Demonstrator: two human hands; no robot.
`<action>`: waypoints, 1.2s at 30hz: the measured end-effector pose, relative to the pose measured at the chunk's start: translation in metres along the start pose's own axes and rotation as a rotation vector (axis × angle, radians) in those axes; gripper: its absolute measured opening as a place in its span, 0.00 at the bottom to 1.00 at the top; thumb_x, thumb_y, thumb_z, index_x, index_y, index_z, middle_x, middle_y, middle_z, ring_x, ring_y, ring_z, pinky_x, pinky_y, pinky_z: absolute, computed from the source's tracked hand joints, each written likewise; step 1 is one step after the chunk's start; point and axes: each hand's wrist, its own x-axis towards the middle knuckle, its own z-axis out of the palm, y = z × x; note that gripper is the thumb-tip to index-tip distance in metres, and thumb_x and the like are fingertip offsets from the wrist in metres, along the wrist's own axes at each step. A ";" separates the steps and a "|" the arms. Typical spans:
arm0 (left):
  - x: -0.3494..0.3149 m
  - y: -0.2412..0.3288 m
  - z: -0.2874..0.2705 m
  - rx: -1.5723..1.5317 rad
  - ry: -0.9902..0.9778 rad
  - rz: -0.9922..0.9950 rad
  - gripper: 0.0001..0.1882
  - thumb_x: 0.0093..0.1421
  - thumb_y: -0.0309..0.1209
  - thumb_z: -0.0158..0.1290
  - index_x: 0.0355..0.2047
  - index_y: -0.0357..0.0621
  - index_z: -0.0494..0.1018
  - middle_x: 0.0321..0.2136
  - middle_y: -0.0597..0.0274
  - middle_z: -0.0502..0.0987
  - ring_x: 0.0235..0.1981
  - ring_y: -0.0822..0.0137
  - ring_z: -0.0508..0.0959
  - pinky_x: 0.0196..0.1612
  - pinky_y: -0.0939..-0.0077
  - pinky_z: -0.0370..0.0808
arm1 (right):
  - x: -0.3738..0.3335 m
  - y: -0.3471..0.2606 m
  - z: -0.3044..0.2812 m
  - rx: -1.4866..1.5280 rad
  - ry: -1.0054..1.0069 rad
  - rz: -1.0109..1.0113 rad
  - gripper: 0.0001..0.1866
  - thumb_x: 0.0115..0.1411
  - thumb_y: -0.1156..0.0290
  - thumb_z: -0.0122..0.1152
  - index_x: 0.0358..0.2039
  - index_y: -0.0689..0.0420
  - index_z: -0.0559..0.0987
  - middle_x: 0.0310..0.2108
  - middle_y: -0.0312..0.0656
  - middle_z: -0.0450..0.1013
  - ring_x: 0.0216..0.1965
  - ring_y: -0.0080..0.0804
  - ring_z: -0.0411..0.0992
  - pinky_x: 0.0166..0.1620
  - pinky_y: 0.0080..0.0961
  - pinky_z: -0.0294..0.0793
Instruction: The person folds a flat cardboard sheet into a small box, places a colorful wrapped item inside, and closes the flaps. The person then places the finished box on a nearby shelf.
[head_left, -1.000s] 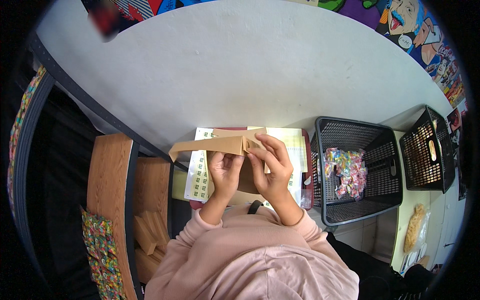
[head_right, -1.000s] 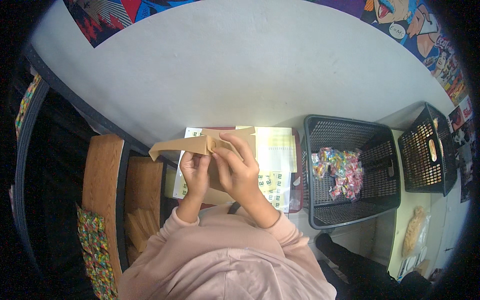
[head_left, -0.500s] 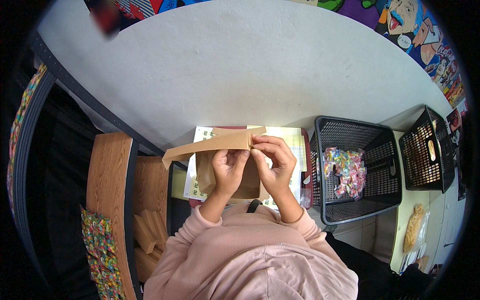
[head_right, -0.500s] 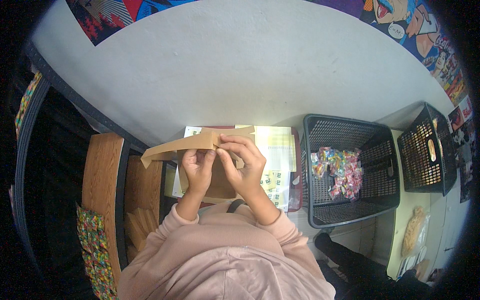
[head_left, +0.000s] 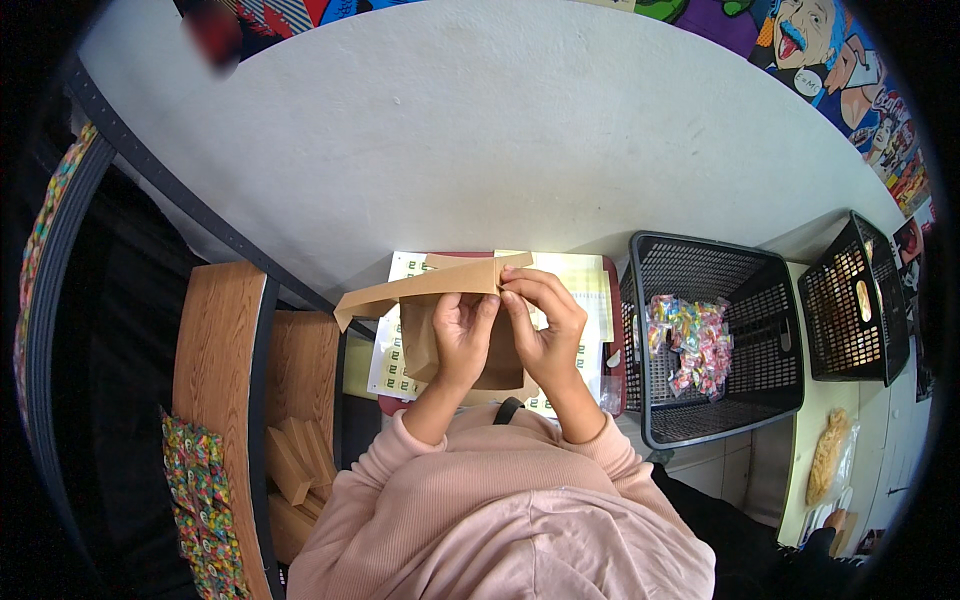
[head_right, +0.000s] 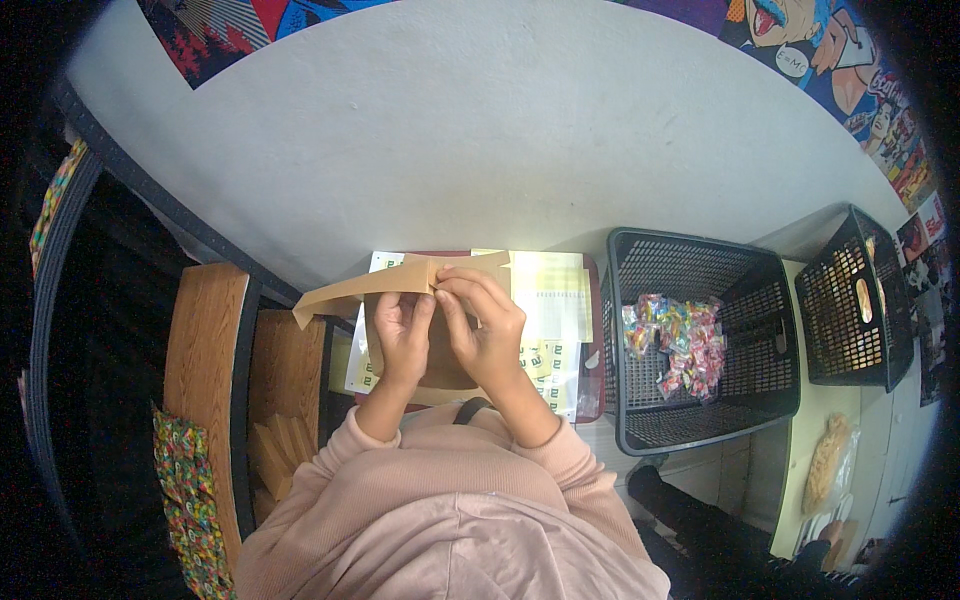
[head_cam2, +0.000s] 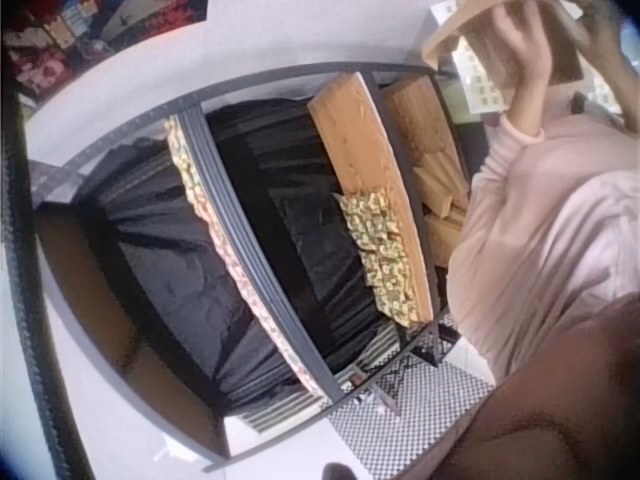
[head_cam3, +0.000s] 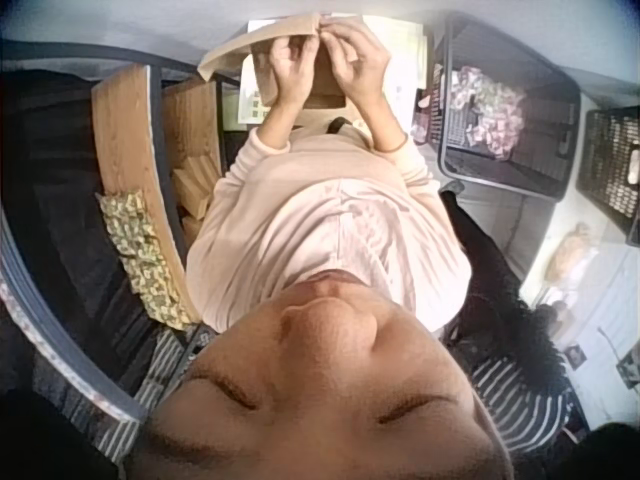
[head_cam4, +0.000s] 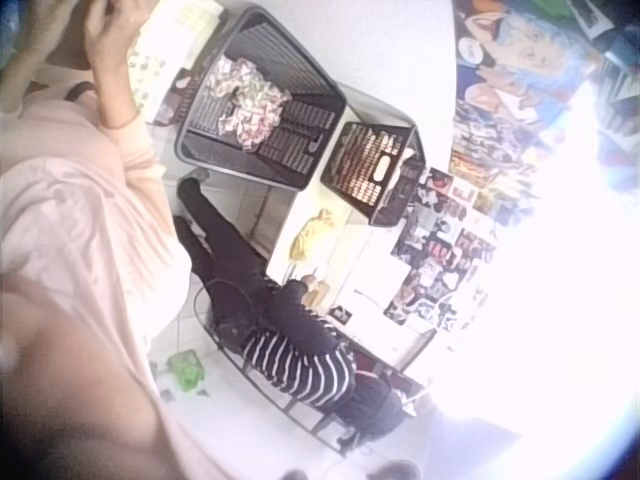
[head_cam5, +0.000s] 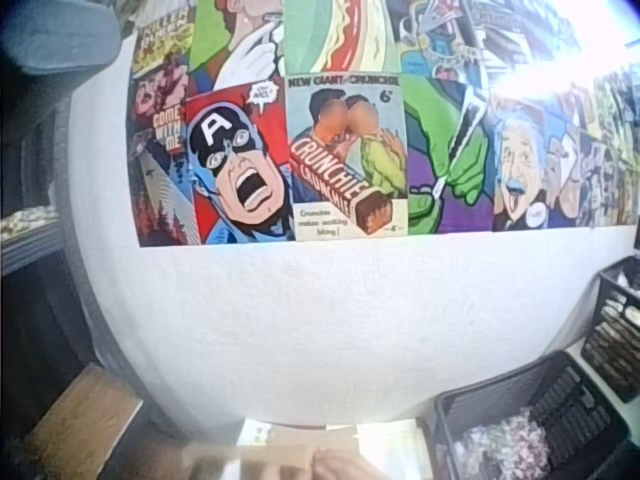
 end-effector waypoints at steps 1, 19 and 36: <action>0.001 0.000 -0.003 -0.017 -0.017 -0.006 0.10 0.56 0.22 0.50 0.40 0.36 0.69 0.35 0.62 0.73 0.37 0.75 0.72 0.43 0.81 0.69 | 0.000 -0.001 0.000 -0.022 -0.010 -0.027 0.06 0.46 0.83 0.59 0.29 0.65 0.76 0.33 0.47 0.73 0.37 0.37 0.74 0.39 0.25 0.74; 0.019 0.132 -0.016 0.504 -1.011 -0.531 0.21 0.53 0.30 0.55 0.47 0.37 0.66 0.46 0.54 0.70 0.47 0.65 0.71 0.46 0.71 0.70 | 0.025 0.018 -0.034 -0.174 -0.231 -0.217 0.13 0.48 0.83 0.57 0.36 0.61 0.74 0.35 0.45 0.72 0.34 0.41 0.74 0.36 0.28 0.75; 0.067 -0.016 -0.046 0.977 -0.656 0.025 0.10 0.49 0.23 0.51 0.34 0.36 0.72 0.32 0.55 0.75 0.34 0.61 0.77 0.34 0.72 0.76 | 0.062 0.094 -0.023 -0.191 -0.964 0.011 0.08 0.49 0.78 0.57 0.31 0.65 0.76 0.26 0.49 0.74 0.26 0.39 0.73 0.31 0.28 0.72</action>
